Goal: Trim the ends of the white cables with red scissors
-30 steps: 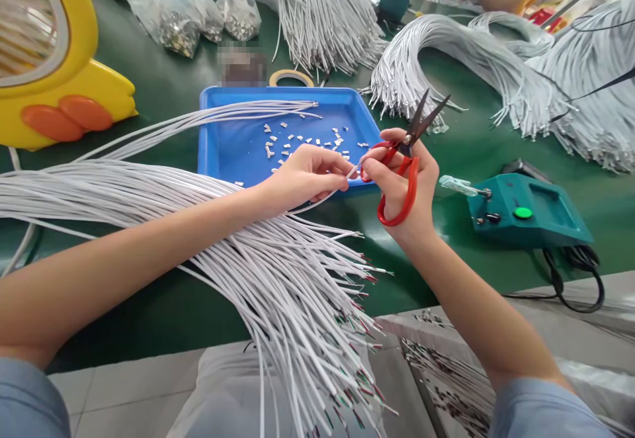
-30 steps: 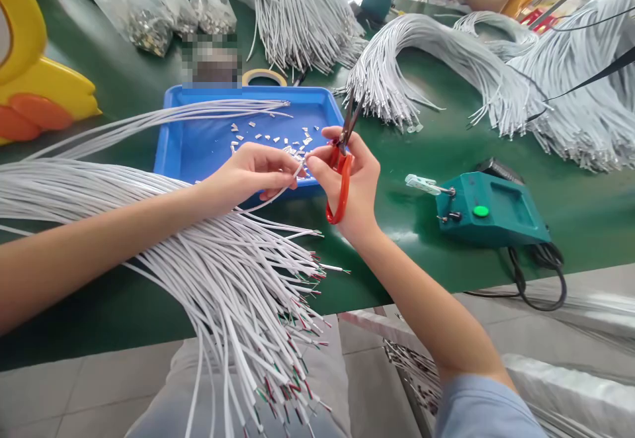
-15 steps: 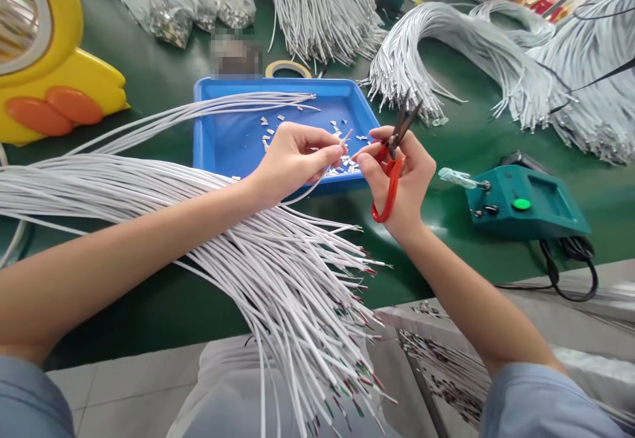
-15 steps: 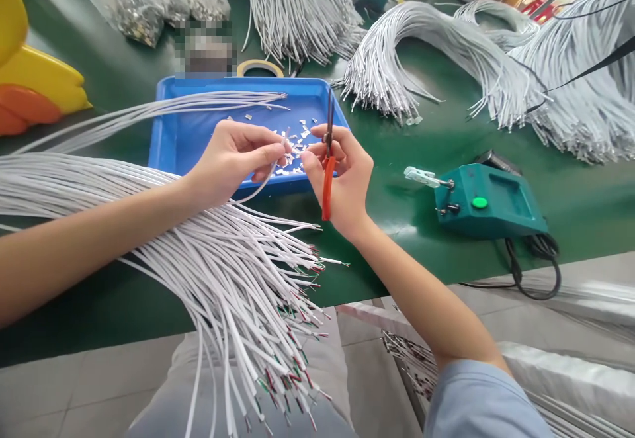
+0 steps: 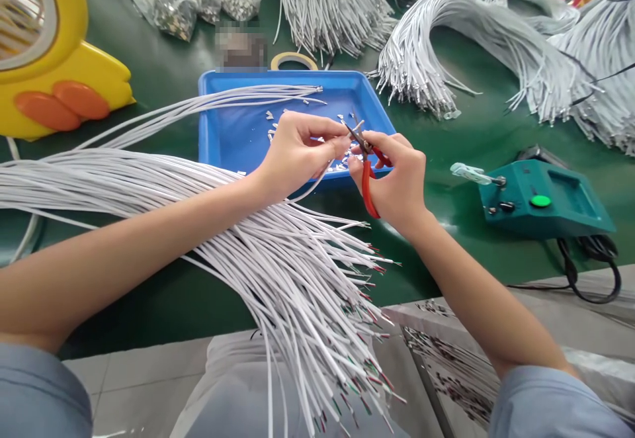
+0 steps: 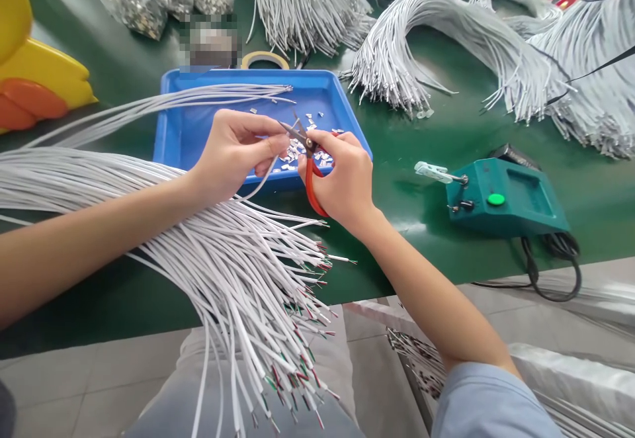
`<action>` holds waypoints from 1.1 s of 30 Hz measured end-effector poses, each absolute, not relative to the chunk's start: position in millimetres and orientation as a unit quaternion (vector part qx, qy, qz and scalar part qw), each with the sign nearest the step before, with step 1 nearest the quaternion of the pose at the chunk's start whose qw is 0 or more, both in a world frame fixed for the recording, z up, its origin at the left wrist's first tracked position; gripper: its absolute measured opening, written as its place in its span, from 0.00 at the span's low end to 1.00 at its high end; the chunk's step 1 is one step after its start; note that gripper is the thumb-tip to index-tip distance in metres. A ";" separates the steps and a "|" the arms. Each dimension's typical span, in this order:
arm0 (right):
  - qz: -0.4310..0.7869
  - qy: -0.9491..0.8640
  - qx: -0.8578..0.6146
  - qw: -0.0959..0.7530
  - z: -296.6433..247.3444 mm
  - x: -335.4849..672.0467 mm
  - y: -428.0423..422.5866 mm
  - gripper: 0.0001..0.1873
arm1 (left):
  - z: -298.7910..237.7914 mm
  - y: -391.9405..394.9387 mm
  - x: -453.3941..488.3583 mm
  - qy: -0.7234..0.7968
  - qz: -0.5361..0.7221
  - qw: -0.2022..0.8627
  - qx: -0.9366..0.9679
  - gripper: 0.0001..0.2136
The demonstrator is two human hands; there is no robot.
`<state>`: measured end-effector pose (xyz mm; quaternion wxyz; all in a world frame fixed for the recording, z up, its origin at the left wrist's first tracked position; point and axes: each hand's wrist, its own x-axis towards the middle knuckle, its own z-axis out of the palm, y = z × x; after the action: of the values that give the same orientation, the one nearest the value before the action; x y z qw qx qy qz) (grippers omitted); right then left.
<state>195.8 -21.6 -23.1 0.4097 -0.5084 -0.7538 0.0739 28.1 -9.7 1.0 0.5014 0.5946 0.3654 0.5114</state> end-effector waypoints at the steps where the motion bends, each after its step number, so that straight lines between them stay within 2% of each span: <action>1: 0.076 -0.755 -0.504 0.412 -23.6 196.2 -21.4 0.17 | 1.2 -9.8 28.1 0.363 0.512 0.499 0.598 0.08; 24: 0.126 -0.751 -0.500 0.413 -21.6 193.6 -23.6 0.16 | -3.3 -10.0 26.7 0.333 0.519 0.443 0.651 0.08; 29: 0.124 -0.732 -0.535 0.404 -26.0 198.8 -15.0 0.14 | -6.8 -4.8 24.7 0.370 0.544 0.443 0.609 0.05; 33: 0.097 -0.676 -0.570 0.458 -25.4 202.4 -11.7 0.10 | -9.0 -1.6 23.4 0.378 0.577 0.457 0.561 0.03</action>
<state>202.4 -11.7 -25.4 0.4576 -0.5699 -0.6756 0.0971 23.4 -1.6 -9.0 0.4574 0.5613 0.3780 0.5769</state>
